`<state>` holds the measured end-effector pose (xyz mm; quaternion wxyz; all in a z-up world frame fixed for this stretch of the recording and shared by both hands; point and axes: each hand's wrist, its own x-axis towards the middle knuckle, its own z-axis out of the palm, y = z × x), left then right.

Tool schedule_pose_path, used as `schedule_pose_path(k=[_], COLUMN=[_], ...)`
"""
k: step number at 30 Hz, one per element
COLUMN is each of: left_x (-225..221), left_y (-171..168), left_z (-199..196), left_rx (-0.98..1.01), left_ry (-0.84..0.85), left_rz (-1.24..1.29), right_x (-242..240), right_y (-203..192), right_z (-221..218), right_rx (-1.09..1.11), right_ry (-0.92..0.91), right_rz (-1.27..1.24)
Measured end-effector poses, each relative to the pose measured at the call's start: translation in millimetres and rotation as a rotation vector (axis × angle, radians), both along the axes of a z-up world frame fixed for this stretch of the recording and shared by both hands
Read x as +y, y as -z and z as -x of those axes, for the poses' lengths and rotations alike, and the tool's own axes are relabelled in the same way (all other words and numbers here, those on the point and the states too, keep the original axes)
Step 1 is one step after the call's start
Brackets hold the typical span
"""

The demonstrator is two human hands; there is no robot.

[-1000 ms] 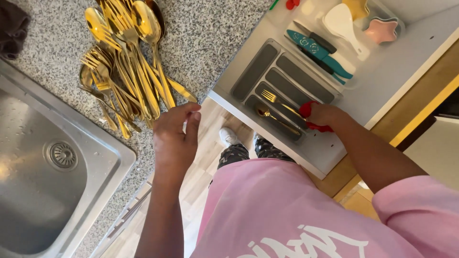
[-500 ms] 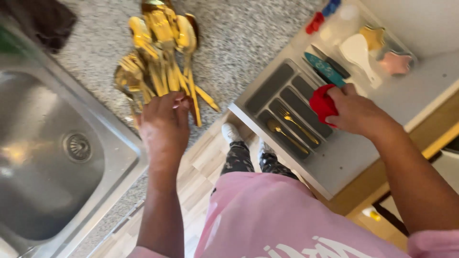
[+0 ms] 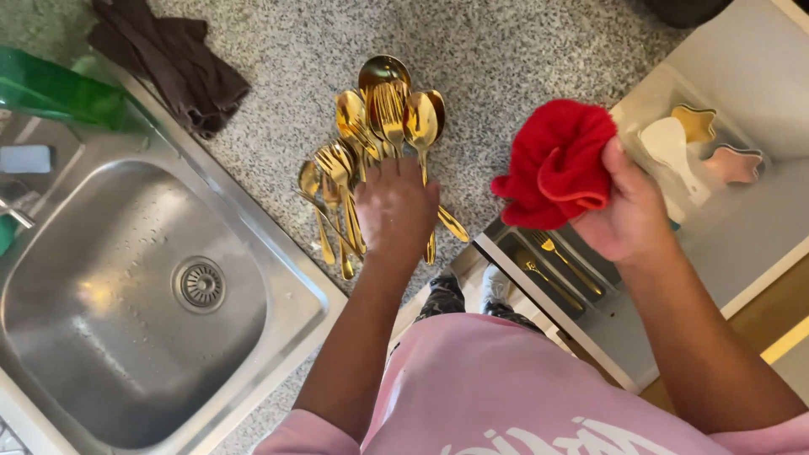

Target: Drying a tray and gold-colored cutlery with a red cloth and organizing them into a kitchen drawer.

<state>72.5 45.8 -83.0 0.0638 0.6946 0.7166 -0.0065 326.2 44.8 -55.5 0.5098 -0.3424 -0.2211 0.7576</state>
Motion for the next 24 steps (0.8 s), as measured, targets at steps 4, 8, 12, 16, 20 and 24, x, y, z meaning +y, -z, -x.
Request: schedule_pose_path(k=[4, 8, 12, 16, 20, 24], left_x=[4.2, 9.8, 18.5, 22.5, 14.0, 7.4], left_y=[34.6, 39.6, 12.6, -26.0, -72.2, -62.0], left_z=[8.3, 14.8, 23.4, 21.4, 3.9, -9.8], left_rx=[-0.052, -0.235, -0.300, -0.480, -0.670, -0.734], left_ry=[0.058, 0.028, -0.004, -0.033, -0.006, 0.150], left_rz=[-0.313, -0.271, -0.157, 0.061, 0.324, 0.322], right_x=[2.9, 14.1, 17.0, 13.9, 15.3, 14.9], right_y=[-18.8, 54.2, 49.8, 32.1, 46.0, 34.7], right_z=[36.7, 19.3, 31.1, 40.2, 47.6, 73.0], right_rx=[0.032, -0.038, -0.005, 0.080, 0.144, 0.245], right_ry=[-0.014, 0.096, 0.105, 0.133, 0.173, 0.162], right_rz=[0.059, 0.024, 0.020, -0.069, -0.186, -0.179])
